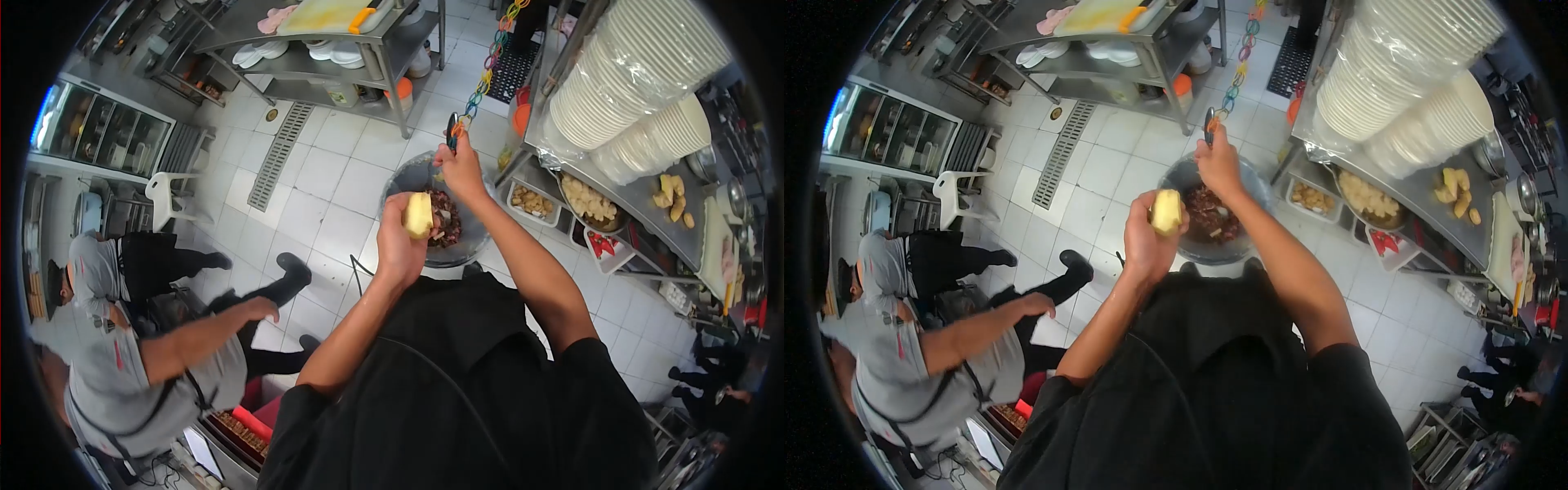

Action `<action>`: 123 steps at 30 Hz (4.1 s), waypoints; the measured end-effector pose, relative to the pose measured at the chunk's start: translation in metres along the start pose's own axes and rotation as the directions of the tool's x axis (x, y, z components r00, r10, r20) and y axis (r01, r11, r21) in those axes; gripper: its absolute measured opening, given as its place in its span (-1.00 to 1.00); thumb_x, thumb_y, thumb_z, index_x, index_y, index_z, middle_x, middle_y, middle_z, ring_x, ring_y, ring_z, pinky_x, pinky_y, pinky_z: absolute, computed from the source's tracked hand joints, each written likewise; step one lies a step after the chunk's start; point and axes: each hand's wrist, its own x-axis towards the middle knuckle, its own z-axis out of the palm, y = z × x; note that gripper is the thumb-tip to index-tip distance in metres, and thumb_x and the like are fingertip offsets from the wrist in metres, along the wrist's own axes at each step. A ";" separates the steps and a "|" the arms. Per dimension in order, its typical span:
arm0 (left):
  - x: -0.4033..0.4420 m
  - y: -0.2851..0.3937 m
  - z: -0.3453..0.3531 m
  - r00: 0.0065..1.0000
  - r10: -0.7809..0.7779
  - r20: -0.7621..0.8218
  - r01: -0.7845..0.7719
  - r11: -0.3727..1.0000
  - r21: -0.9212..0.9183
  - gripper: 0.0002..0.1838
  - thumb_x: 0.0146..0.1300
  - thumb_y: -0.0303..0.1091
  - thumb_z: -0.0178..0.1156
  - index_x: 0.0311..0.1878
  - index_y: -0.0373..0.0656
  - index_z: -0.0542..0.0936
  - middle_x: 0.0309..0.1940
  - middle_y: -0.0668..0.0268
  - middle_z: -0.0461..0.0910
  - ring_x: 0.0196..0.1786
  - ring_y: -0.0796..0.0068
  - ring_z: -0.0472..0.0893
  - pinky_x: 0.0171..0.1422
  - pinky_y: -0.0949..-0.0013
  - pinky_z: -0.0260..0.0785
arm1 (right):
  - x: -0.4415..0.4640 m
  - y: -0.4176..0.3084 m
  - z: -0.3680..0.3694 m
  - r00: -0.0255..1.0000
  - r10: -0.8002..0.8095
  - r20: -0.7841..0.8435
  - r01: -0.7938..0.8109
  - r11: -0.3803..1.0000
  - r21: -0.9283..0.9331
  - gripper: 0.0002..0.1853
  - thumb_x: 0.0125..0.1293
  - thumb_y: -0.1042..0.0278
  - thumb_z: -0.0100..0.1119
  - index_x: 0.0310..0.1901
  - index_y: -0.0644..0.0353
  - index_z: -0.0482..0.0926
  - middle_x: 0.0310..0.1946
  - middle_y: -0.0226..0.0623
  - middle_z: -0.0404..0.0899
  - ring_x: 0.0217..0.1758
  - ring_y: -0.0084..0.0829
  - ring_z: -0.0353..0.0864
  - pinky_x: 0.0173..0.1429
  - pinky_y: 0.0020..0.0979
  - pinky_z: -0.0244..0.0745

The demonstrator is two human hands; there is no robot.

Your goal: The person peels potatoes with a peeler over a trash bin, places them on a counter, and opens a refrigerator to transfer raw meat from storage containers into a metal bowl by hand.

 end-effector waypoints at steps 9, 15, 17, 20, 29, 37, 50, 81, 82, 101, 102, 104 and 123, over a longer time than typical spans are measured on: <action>0.005 -0.010 0.006 0.998 0.036 -0.043 -0.031 0.993 0.112 -0.72 0.36 -0.24 -0.08 -0.03 -0.24 0.37 -0.21 0.20 0.49 -0.23 0.33 0.48 -0.11 0.24 0.33 | -0.048 -0.110 -0.032 0.995 0.056 0.085 -0.101 0.645 0.757 -0.71 0.49 0.44 -0.07 0.17 0.26 0.23 -0.40 -0.29 0.46 -0.39 -0.40 0.51 -0.07 -0.23 0.53; 0.008 -0.016 0.012 0.999 0.032 -0.023 -0.030 0.996 0.079 -0.77 0.37 -0.23 -0.06 -0.05 -0.17 0.34 -0.20 0.26 0.43 -0.21 0.43 0.44 -0.16 0.30 0.36 | -0.068 -0.107 -0.028 0.993 0.077 0.088 -0.116 0.555 0.824 -0.71 0.49 0.43 -0.05 0.16 0.26 0.23 -0.42 -0.31 0.43 -0.43 -0.43 0.45 -0.05 -0.18 0.53; 0.006 -0.020 0.011 0.999 0.037 -0.030 -0.034 0.994 0.105 -0.75 0.38 -0.25 -0.10 -0.05 -0.22 0.36 -0.23 0.21 0.47 -0.23 0.36 0.46 -0.14 0.28 0.33 | -0.066 -0.097 -0.025 0.992 0.117 0.055 -0.109 0.523 0.846 -0.73 0.46 0.45 -0.03 0.12 0.28 0.25 -0.42 -0.30 0.45 -0.44 -0.43 0.47 -0.11 -0.24 0.55; -0.002 -0.018 0.011 0.999 0.033 0.024 -0.036 0.988 0.147 -0.75 0.38 -0.28 -0.14 -0.05 -0.26 0.36 -0.26 0.14 0.49 -0.27 0.30 0.48 -0.14 0.26 0.32 | -0.044 -0.059 -0.015 0.997 0.051 -0.059 0.003 0.726 0.688 -0.71 0.46 0.49 -0.07 0.15 0.31 0.22 -0.45 -0.31 0.44 -0.48 -0.46 0.45 -0.20 -0.32 0.55; -0.001 0.009 0.014 0.979 -0.174 -0.105 0.169 0.984 -0.059 -0.64 0.45 -0.16 -0.15 -0.12 -0.28 0.48 -0.29 0.11 0.53 -0.25 0.29 0.51 -0.12 0.27 0.32 | -0.026 -0.037 -0.022 0.995 0.046 -0.092 0.001 0.889 0.458 -0.68 0.40 0.48 -0.04 0.14 0.28 0.22 -0.54 -0.35 0.46 -0.53 -0.49 0.49 -0.40 -0.43 0.43; 0.008 -0.002 0.007 0.968 -0.216 -0.132 0.211 0.976 -0.046 -0.59 0.56 -0.07 -0.25 -0.03 -0.20 0.47 -0.21 0.25 0.53 -0.20 0.38 0.48 -0.11 0.29 0.30 | -0.066 -0.112 -0.026 0.997 0.077 0.026 -0.066 0.578 0.813 -0.67 0.45 0.48 -0.04 0.16 0.32 0.20 -0.44 -0.29 0.44 -0.44 -0.40 0.49 -0.08 -0.20 0.56; 0.004 -0.004 0.042 0.981 -0.140 -0.132 0.111 0.972 -0.207 -0.60 0.59 -0.05 -0.33 -0.09 -0.10 0.44 -0.26 0.34 0.55 -0.18 0.46 0.53 -0.09 0.33 0.35 | -0.093 -0.124 -0.026 0.997 0.026 0.072 -0.075 0.506 0.859 -0.70 0.47 0.46 -0.04 0.15 0.26 0.21 -0.43 -0.31 0.41 -0.43 -0.44 0.45 -0.08 -0.21 0.55; -0.007 0.001 0.019 0.994 -0.012 -0.107 0.008 0.999 -0.036 -0.60 0.51 -0.01 -0.11 -0.16 -0.21 0.44 -0.36 0.22 0.49 -0.37 0.39 0.44 -0.25 0.37 0.28 | 0.005 -0.017 0.006 0.982 0.129 -0.139 -0.035 0.844 0.535 -0.79 0.41 0.49 -0.04 -0.01 0.34 0.25 -0.54 -0.32 0.42 -0.62 -0.47 0.43 -0.42 -0.40 0.47; -0.007 0.003 0.016 0.992 -0.029 -0.127 0.019 0.997 -0.074 -0.58 0.51 0.01 -0.11 -0.17 -0.22 0.44 -0.36 0.21 0.49 -0.37 0.38 0.44 -0.25 0.38 0.28 | 0.000 -0.026 0.008 0.985 0.112 -0.129 -0.028 0.850 0.525 -0.79 0.40 0.49 -0.03 -0.01 0.34 0.25 -0.54 -0.32 0.42 -0.62 -0.47 0.43 -0.43 -0.40 0.47; -0.003 0.002 0.028 0.981 -0.145 -0.130 0.099 0.946 -0.308 -0.73 0.53 -0.30 -0.35 0.02 -0.11 0.37 -0.10 0.33 0.49 -0.07 0.43 0.49 0.17 0.25 0.33 | -0.092 -0.123 -0.010 0.987 0.036 0.158 -0.155 0.491 0.858 -0.80 0.47 0.43 -0.03 0.04 0.23 0.26 -0.45 -0.33 0.38 -0.45 -0.45 0.40 -0.16 -0.21 0.51; -0.004 0.002 0.030 0.977 -0.143 -0.156 0.094 0.954 -0.284 -0.75 0.52 -0.32 -0.32 0.01 -0.11 0.37 -0.11 0.33 0.49 -0.07 0.43 0.49 0.16 0.26 0.35 | -0.092 -0.121 -0.011 0.987 0.031 0.155 -0.150 0.490 0.859 -0.80 0.47 0.43 -0.03 0.04 0.22 0.26 -0.45 -0.33 0.38 -0.45 -0.45 0.40 -0.18 -0.23 0.51; -0.005 0.001 0.034 0.969 -0.138 -0.202 0.089 0.968 -0.234 -0.77 0.49 -0.35 -0.28 -0.01 -0.12 0.39 -0.13 0.34 0.49 -0.07 0.44 0.51 0.13 0.26 0.38 | -0.093 -0.119 -0.009 0.987 0.040 0.158 -0.158 0.481 0.862 -0.81 0.47 0.43 -0.03 0.03 0.21 0.27 -0.45 -0.32 0.38 -0.47 -0.45 0.39 -0.20 -0.25 0.49; -0.024 0.005 0.001 0.981 0.009 -0.192 -0.019 0.999 -0.048 -0.73 0.45 -0.22 -0.08 -0.25 -0.23 0.43 -0.42 0.16 0.50 -0.58 0.43 0.31 -0.43 0.37 0.16 | -0.029 -0.061 0.024 0.963 0.215 -0.165 -0.029 0.686 0.727 -0.93 0.45 0.48 -0.05 -0.22 0.22 0.30 -0.60 -0.42 0.32 -0.65 -0.54 0.32 -0.38 -0.32 0.53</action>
